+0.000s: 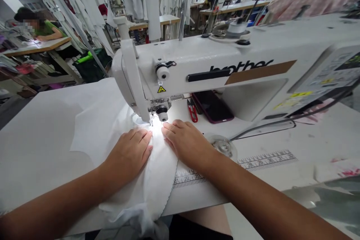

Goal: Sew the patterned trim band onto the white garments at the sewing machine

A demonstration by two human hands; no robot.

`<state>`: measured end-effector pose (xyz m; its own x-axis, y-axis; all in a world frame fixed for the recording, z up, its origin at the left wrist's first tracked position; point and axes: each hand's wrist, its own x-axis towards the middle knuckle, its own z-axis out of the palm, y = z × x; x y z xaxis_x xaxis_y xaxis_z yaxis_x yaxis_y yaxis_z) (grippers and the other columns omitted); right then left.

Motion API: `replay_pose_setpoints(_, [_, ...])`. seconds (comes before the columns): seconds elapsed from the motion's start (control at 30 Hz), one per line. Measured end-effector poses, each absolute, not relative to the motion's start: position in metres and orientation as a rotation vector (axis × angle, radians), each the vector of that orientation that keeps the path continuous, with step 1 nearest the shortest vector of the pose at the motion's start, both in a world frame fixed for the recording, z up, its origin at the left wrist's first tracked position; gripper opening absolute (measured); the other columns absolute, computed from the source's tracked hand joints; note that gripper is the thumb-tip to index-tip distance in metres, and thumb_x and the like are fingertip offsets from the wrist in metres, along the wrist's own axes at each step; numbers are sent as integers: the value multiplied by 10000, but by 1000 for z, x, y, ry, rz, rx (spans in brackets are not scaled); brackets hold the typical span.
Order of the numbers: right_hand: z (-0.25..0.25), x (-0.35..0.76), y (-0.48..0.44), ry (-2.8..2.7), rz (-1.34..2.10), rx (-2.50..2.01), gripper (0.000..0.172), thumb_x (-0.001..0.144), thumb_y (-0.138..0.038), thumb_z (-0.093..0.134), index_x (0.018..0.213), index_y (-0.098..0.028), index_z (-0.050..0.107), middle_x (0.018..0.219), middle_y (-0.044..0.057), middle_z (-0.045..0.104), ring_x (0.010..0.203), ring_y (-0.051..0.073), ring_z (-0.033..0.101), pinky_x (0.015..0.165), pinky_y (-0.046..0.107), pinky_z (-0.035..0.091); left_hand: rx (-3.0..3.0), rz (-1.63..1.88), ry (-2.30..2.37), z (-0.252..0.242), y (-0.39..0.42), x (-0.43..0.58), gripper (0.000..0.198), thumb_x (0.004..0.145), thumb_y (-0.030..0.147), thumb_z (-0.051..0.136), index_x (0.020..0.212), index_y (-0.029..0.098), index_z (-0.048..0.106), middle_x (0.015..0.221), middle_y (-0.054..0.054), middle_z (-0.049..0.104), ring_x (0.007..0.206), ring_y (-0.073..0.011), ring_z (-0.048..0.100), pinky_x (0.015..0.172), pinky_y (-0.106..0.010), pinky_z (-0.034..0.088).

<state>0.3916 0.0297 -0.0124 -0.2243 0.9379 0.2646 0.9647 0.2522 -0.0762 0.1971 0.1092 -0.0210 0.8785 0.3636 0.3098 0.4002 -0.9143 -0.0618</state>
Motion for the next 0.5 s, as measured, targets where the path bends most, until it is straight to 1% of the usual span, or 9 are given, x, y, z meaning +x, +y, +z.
replay_pose_setpoints(0.17, [-16,400,26,-2307,-204,-1795,296,968,-186,471,1237,-142,586,1264,66,625,1028,240,546,816,378,415,-2907,-511,-546,-22,108,196,322,952,219,427,1229,92,532,1227,-146,608,1131,-292,548,904,-450,444])
replay_pose_setpoints(0.23, [-15,402,25,-2310,-210,-1796,299,970,-184,467,1242,-147,585,1250,55,634,1007,233,540,802,368,398,-2895,-520,-533,-23,107,196,335,950,217,431,1242,86,531,1245,-152,610,1151,-301,549,932,-472,433])
replay_pose_setpoints(0.4, [-15,404,28,-2325,-213,-1837,268,972,-184,467,1194,-159,616,1152,57,676,1007,234,526,816,358,363,-2905,-571,-537,-27,110,198,369,939,225,442,1257,61,533,1268,-162,608,1164,-308,553,955,-500,430])
replay_pose_setpoints(0.5, [-14,407,30,-2338,-199,-1852,237,967,-173,467,1127,-163,641,1032,67,699,987,234,526,822,354,355,-2918,-603,-546,-29,113,199,371,932,224,446,1253,61,537,1270,-164,609,1173,-305,548,973,-508,426])
